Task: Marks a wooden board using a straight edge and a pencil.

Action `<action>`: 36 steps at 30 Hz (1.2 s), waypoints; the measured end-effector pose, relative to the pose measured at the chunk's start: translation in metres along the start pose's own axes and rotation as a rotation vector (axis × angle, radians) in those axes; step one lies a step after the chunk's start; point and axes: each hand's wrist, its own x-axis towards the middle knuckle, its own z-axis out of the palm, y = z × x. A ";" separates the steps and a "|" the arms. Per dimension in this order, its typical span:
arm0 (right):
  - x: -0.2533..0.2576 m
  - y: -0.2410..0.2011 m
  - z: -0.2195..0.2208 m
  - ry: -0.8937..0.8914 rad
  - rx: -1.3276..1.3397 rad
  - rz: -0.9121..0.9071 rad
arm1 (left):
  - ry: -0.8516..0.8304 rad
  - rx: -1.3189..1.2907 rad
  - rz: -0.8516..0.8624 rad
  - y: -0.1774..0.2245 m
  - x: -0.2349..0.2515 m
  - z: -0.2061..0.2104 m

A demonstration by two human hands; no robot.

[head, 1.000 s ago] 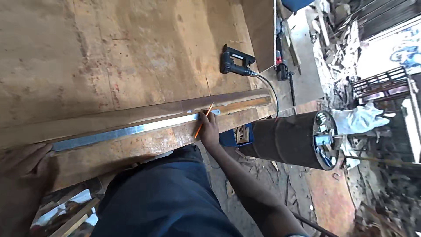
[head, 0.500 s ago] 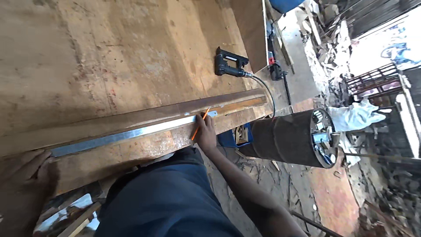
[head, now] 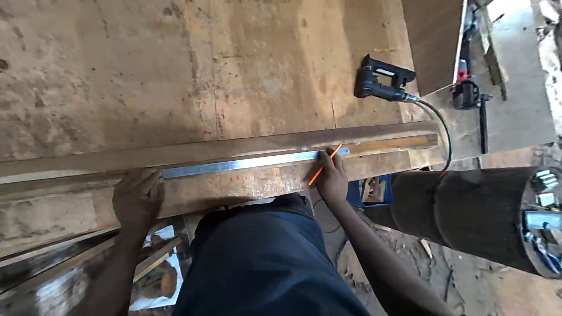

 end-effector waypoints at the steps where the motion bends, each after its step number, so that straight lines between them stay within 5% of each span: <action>1: 0.004 0.006 -0.003 -0.010 0.006 0.021 | -0.024 0.006 0.010 0.006 0.002 0.000; 8: 0.045 0.093 -0.039 -0.060 0.063 0.194 | -0.145 -0.100 0.201 0.096 0.028 0.038; 17: 0.079 0.199 -0.051 0.090 0.079 0.394 | -0.123 -0.171 0.384 0.208 0.061 0.083; 27: 0.102 0.283 -0.047 0.331 0.132 0.507 | -0.119 -0.228 0.550 0.278 0.091 0.115; 36: 0.115 0.407 -0.071 0.405 0.381 0.540 | -0.147 -0.263 0.560 0.314 0.100 0.138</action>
